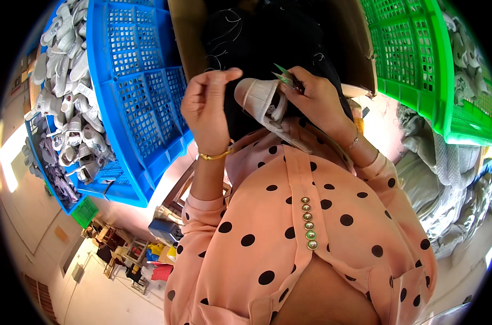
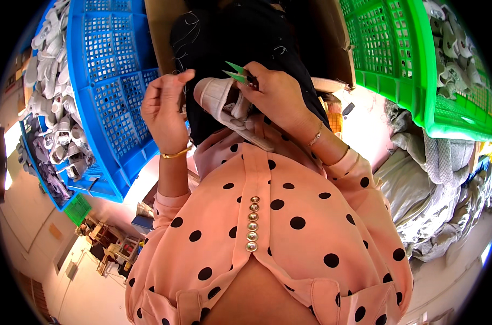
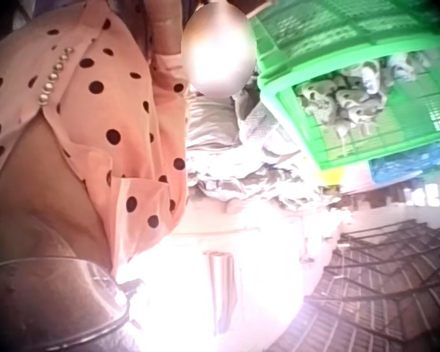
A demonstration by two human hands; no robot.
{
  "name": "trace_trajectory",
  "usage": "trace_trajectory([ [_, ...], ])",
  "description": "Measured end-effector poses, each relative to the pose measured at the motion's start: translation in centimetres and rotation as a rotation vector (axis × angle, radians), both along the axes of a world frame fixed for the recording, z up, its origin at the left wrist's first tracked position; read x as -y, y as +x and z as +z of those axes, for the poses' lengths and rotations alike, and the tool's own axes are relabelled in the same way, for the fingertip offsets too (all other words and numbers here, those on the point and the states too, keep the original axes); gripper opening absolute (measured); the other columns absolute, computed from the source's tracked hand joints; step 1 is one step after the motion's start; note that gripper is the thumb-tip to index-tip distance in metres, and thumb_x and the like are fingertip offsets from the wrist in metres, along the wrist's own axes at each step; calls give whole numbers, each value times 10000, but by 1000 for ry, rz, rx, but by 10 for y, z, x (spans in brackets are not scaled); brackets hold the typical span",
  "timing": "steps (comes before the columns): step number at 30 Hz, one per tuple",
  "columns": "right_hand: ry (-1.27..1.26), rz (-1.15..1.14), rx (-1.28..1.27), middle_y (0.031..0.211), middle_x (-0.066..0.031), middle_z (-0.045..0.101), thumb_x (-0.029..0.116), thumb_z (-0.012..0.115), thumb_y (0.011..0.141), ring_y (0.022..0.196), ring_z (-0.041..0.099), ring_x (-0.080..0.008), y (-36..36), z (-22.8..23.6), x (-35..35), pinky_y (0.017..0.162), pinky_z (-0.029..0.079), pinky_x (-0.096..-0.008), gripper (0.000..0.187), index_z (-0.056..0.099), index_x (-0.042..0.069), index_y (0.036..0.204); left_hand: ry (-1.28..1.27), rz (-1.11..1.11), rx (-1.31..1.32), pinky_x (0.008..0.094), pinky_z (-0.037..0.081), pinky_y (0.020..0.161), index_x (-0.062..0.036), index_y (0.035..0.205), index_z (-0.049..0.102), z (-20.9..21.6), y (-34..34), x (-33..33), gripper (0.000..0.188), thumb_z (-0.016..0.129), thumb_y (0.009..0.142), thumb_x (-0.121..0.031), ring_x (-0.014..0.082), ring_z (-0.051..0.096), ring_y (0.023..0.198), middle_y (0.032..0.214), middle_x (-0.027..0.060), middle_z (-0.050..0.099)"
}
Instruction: The person uses scissors to trim loose threads and excess fabric from the edges of white baby slippers. They handle the slippers one at a time, picking them from a blue crate, performing the trimming, and placing the finished items into a green crate.
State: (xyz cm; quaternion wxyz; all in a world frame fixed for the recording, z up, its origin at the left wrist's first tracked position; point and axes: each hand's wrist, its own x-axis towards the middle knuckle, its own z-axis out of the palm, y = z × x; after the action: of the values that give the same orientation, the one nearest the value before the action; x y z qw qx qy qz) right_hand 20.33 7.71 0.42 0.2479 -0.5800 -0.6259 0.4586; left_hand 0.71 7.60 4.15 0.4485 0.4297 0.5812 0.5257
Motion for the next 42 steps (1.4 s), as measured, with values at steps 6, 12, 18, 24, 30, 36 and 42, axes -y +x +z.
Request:
trace_trajectory([
  [6, 39, -85, -193, 742, -163, 638, 193, 666, 894, 630, 641, -273, 8, 0, -1, 578, 488, -325, 265, 607, 9, 1075, -196, -376, -120, 371, 491, 948, -46, 1457, 320, -13, -17, 31, 701, 698, 877, -157, 243, 556, 1187, 1347, 180, 518],
  [12, 292, 292, 133, 736, -158, 649, 332, 684, 857, 643, 639, -370, 9, 29, -27, 561, 486, -430, 380, 582, 131, 1162, -104, -437, -298, 378, 478, 957, -21, 1374, 465, -30, 4, 38, 691, 726, 776, -246, 313, 577, 1138, 1302, 194, 549],
  [18, 119, 475, 203, 774, -135, 681, 362, 775, 710, 714, 673, -341, 22, 44, -57, 636, 535, -406, 530, 608, 147, 1164, 100, -424, -378, 339, 522, 798, -11, 1166, 635, -35, 4, 22, 400, 706, 828, -213, 302, 663, 906, 1044, 162, 675],
  [24, 233, 477, 203, 684, -115, 648, 360, 802, 720, 631, 657, -300, 12, 43, -46, 566, 503, -369, 450, 623, 47, 990, 87, -164, -435, 341, 534, 719, -43, 920, 708, -38, 9, 53, 147, 674, 868, -177, 291, 672, 817, 899, 124, 695],
  [30, 276, 246, 257, 667, -122, 611, 351, 827, 685, 587, 626, -322, 27, 25, -29, 537, 482, -410, 452, 583, 67, 937, 58, -236, -126, 313, 489, 715, -11, 897, 603, -23, 21, 28, 84, 594, 902, -94, 235, 606, 766, 847, 127, 606],
  [36, -20, -30, -75, 718, -86, 598, 231, 797, 766, 653, 505, -96, 41, 32, -3, 599, 467, -287, 380, 582, -25, 949, -319, -293, 635, 208, 468, 664, -81, 958, 539, -10, 39, 20, 121, 499, 1016, -179, 49, 540, 764, 967, 33, 613],
  [42, -66, -28, -78, 708, -47, 532, 288, 790, 801, 638, 446, -92, 45, 26, 17, 570, 424, -250, 406, 548, -10, 930, -344, -428, 802, 217, 365, 626, -102, 922, 528, -17, 41, 10, 131, 508, 1014, -193, 63, 369, 632, 689, -39, 411],
])
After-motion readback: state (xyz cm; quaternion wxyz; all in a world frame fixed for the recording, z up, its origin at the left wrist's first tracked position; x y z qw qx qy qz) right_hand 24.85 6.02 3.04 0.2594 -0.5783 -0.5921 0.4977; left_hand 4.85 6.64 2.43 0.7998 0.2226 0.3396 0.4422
